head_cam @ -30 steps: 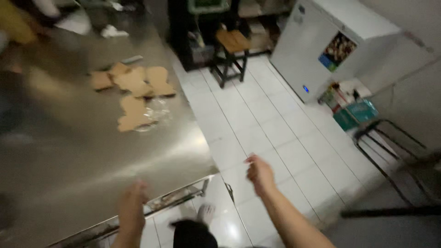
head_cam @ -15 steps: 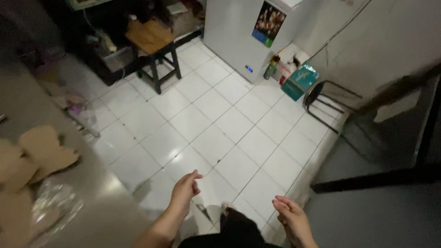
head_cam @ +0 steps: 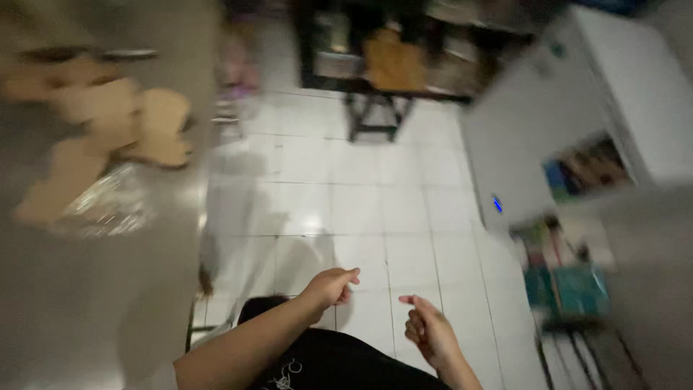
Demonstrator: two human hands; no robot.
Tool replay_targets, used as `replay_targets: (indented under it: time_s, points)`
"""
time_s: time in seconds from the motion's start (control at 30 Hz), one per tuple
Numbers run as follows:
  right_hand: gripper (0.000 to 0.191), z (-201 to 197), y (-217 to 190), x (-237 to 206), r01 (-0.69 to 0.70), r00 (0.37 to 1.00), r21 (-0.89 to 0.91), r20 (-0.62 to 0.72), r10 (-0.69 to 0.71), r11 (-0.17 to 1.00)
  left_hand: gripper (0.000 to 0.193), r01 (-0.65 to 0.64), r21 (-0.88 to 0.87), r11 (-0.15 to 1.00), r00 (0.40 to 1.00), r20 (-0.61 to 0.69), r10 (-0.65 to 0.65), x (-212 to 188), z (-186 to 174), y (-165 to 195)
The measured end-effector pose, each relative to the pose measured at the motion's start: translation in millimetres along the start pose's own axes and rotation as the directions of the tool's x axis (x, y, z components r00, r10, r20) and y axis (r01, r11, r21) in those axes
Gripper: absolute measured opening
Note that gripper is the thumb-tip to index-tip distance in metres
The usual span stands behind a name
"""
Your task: The person stirs cooked rice in a rice cooker, then moves to a stainless steel table and assembles flat cardboard pieces into small boxes by hand. The person folds and interlocks the cardboard tabs to form the box shape.
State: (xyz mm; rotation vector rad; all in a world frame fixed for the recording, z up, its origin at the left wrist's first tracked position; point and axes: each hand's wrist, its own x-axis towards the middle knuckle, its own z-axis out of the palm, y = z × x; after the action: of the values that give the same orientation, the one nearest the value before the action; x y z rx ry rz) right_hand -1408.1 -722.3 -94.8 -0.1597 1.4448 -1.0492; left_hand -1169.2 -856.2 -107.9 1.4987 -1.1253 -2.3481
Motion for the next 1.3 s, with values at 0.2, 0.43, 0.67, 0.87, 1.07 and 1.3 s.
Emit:
replay_targets:
  time_s: [0.2,0.43,0.67,0.87,1.07,1.3]
  points:
    - [0.029,64,-24,118,-0.243,0.962,-0.278,0.054,0.267,0.929,0.041,-0.126,-0.416,0.901,0.954,-0.301,-0.006,-12,-75,-18]
    - [0.027,236,-77,202,-0.141,0.935,-0.488,0.221,0.278,0.862,0.052,-0.446,-0.636,0.630,0.725,-0.670,-0.163,-42,-199,2]
    - [0.022,391,-146,277,-0.017,0.869,-0.646,0.368,0.331,0.763,0.047,-0.745,-0.472,0.471,0.458,-0.876,-0.153,-22,-310,88]
    - [0.026,493,-185,344,0.041,0.727,-0.751,0.475,0.496,0.659,0.044,-0.682,-0.578,0.448,0.480,-0.816,-0.323,4,-365,139]
    - [0.035,616,-225,392,0.311,0.685,-0.903,0.429,0.589,0.296,0.052,-0.835,-0.449,0.319,0.298,-0.856,-0.423,39,-368,166]
    - [0.043,721,-201,306,0.688,0.521,-0.726,0.505,0.688,0.013,0.056,-0.856,-0.512,0.074,0.305,-0.616,-0.726,19,-340,186]
